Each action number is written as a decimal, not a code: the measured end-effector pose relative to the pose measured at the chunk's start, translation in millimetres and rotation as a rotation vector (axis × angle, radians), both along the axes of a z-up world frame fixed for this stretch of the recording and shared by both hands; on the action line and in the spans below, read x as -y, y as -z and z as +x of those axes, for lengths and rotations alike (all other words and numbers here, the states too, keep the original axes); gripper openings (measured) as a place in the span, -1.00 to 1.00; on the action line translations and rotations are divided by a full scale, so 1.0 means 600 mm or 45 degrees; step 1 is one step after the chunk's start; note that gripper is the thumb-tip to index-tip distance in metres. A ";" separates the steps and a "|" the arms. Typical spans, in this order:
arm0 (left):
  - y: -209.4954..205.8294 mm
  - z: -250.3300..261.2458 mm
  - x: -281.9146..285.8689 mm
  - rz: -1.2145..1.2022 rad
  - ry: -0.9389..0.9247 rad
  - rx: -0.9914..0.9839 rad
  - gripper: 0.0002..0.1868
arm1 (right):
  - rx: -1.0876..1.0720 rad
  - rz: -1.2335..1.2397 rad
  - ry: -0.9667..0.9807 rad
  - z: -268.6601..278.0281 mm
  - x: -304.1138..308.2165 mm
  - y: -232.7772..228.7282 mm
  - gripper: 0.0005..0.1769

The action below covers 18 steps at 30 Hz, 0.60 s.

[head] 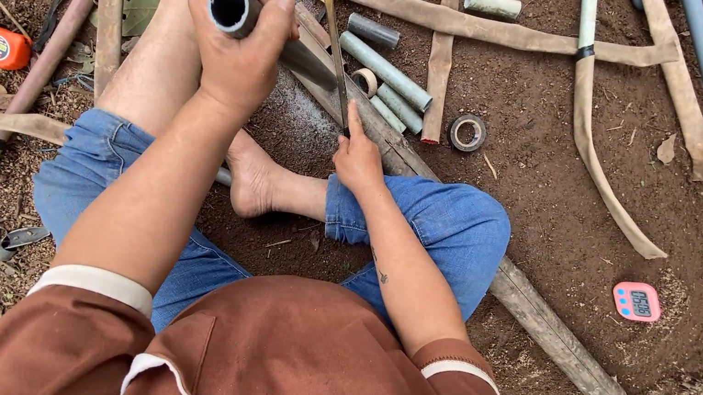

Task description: The person sits on the ground and uses a hand saw to cut a black pipe into smaller sections. They hold the pipe steady with one hand while sawing with the other, eventually separating a piece and inspecting the cut end.

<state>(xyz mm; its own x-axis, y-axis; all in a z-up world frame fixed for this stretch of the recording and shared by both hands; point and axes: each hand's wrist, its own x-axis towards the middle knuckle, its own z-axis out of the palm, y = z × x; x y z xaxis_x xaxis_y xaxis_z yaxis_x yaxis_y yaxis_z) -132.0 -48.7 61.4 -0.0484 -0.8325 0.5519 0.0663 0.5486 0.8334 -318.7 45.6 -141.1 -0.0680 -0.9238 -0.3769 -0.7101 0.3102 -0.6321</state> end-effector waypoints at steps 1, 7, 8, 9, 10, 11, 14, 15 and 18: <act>-0.001 0.000 -0.004 -0.001 0.001 0.001 -0.82 | 0.001 -0.001 0.001 0.003 0.002 -0.002 -0.11; 0.007 -0.002 -0.021 -0.012 -0.036 0.008 -0.78 | -0.135 0.016 -0.059 0.012 0.002 -0.015 -0.10; 0.005 -0.002 -0.018 0.001 -0.039 0.005 -0.79 | -0.122 -0.029 -0.036 0.014 0.004 -0.014 -0.11; 0.004 -0.001 -0.015 0.014 -0.041 0.001 -0.81 | -0.110 -0.073 -0.014 0.016 0.006 -0.013 -0.11; 0.006 0.001 -0.015 0.013 -0.045 0.001 -0.81 | -0.110 -0.075 -0.017 0.017 0.012 -0.022 -0.11; 0.008 0.002 -0.014 0.034 -0.044 -0.013 -0.82 | -0.120 0.012 -0.038 0.019 0.018 -0.030 -0.10; 0.015 0.007 -0.019 0.048 -0.063 -0.002 -0.83 | -0.097 0.038 -0.022 0.020 0.011 -0.020 -0.09; 0.015 0.007 -0.018 0.031 -0.085 0.016 -0.84 | -0.069 -0.033 0.014 0.018 0.011 -0.012 -0.08; 0.017 0.012 -0.020 0.080 -0.052 -0.016 -0.84 | -0.119 0.104 -0.015 0.020 0.018 -0.022 -0.09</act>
